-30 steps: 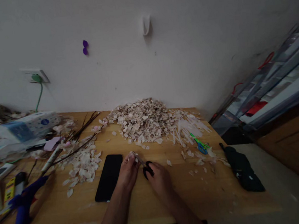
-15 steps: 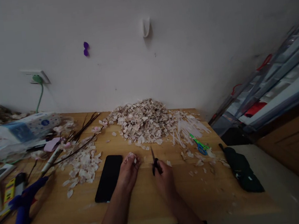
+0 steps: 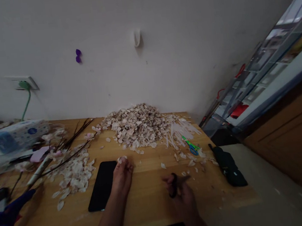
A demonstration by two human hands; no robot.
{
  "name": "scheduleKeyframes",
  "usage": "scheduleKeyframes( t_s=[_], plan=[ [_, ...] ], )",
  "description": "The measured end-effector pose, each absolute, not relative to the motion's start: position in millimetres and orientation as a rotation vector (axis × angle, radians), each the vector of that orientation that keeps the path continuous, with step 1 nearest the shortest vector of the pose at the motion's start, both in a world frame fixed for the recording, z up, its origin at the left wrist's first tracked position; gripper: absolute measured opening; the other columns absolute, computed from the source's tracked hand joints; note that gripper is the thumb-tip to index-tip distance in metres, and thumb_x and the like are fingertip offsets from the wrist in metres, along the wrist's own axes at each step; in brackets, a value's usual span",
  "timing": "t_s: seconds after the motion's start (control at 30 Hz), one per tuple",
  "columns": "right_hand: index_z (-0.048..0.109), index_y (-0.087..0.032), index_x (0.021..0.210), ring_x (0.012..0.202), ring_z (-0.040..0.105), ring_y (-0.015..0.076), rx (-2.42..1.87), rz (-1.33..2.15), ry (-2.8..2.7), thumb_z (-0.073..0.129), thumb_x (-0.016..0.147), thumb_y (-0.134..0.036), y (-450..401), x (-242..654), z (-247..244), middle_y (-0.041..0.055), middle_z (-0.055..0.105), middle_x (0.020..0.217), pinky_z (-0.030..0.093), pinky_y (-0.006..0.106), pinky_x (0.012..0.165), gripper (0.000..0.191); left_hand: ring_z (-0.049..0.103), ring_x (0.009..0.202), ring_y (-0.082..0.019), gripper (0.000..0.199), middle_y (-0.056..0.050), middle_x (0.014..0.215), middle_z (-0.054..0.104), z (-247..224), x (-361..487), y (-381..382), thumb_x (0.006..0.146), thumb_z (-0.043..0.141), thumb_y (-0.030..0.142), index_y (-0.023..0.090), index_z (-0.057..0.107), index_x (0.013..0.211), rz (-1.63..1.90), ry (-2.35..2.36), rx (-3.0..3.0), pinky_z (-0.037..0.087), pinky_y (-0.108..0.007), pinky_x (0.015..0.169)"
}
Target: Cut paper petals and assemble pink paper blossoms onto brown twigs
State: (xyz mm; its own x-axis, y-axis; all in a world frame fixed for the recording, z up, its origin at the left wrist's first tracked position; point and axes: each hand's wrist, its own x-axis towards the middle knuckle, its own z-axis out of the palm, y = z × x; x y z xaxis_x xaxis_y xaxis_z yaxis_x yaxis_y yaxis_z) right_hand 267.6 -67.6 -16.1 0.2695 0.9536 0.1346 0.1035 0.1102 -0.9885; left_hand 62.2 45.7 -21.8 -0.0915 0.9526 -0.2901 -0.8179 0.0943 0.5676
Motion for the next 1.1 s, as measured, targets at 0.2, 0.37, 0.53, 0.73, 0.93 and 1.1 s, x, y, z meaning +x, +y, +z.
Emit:
scheduleKeyframes(
  t_s=[0.2, 0.37, 0.53, 0.73, 0.93, 1.1],
  plan=[
    [0.068, -0.022, 0.11, 0.113, 0.062, 0.0232, -1.178, 1.193, -1.605, 0.054, 0.087, -0.03, 20, 222, -2, 0.0083, 0.072, 0.117, 0.046, 0.04, 0.101, 0.028, 0.047, 0.057, -0.004, 0.037, 0.007, 0.07, 0.054, -23, 61, 44, 0.06, 0.09, 0.022, 0.017, 0.061, 0.081, 1.524, 0.727, 0.243, 0.042, -0.016, 0.054],
    [0.067, -0.018, 0.058, 0.046, 0.058, 0.0122, -1.031, 1.736, -1.899, 0.07, 0.076, -0.034, 21, 271, 26, -0.0015, 0.066, 0.053, 0.045, 0.021, 0.047, 0.024, 0.047, 0.058, -0.004, 0.038, 0.007, 0.069, 0.052, -21, 60, 44, 0.06, 0.091, 0.028, 0.017, 0.06, 0.08, 1.515, 0.739, 0.26, 0.043, -0.016, 0.055],
    [0.064, -0.019, 0.068, 0.044, 0.059, 0.0124, -1.079, 1.809, -1.821, 0.065, 0.079, -0.041, -4, 306, 38, 0.0024, 0.071, 0.062, 0.044, 0.022, 0.044, 0.024, 0.048, 0.058, -0.005, 0.038, 0.006, 0.068, 0.053, -20, 62, 45, 0.059, 0.092, 0.028, 0.016, 0.063, 0.08, 1.464, 0.774, 0.275, 0.043, -0.016, 0.055],
    [0.06, -0.021, 0.08, 0.076, 0.065, 0.0197, -1.445, 1.096, -1.521, 0.047, 0.088, -0.039, 1, 245, -6, 0.0064, 0.069, 0.082, 0.048, 0.029, 0.068, 0.023, 0.052, 0.061, -0.006, 0.037, 0.003, 0.068, 0.059, -21, 64, 44, 0.057, 0.092, 0.032, 0.014, 0.067, 0.077, 1.444, 0.832, 0.307, 0.044, -0.016, 0.055],
    [0.066, -0.023, 0.086, 0.089, 0.063, 0.0268, -1.628, 0.745, -1.579, 0.054, 0.081, -0.021, -19, 201, -28, 0.0083, 0.069, 0.09, 0.044, 0.035, 0.08, 0.013, 0.054, 0.061, -0.007, 0.033, 0.003, 0.068, 0.063, -27, 65, 45, 0.054, 0.093, 0.031, 0.016, 0.071, 0.074, 1.448, 0.865, 0.3, 0.047, -0.017, 0.06],
    [0.064, -0.021, 0.09, 0.09, 0.061, 0.029, -1.638, 0.656, -1.689, 0.054, 0.086, -0.023, -27, 193, -22, 0.0094, 0.067, 0.092, 0.045, 0.038, 0.079, 0.011, 0.058, 0.064, -0.007, 0.03, 0.002, 0.071, 0.067, -28, 65, 46, 0.054, 0.093, 0.026, 0.018, 0.07, 0.072, 1.457, 0.868, 0.285, 0.05, -0.018, 0.065]
  ],
)
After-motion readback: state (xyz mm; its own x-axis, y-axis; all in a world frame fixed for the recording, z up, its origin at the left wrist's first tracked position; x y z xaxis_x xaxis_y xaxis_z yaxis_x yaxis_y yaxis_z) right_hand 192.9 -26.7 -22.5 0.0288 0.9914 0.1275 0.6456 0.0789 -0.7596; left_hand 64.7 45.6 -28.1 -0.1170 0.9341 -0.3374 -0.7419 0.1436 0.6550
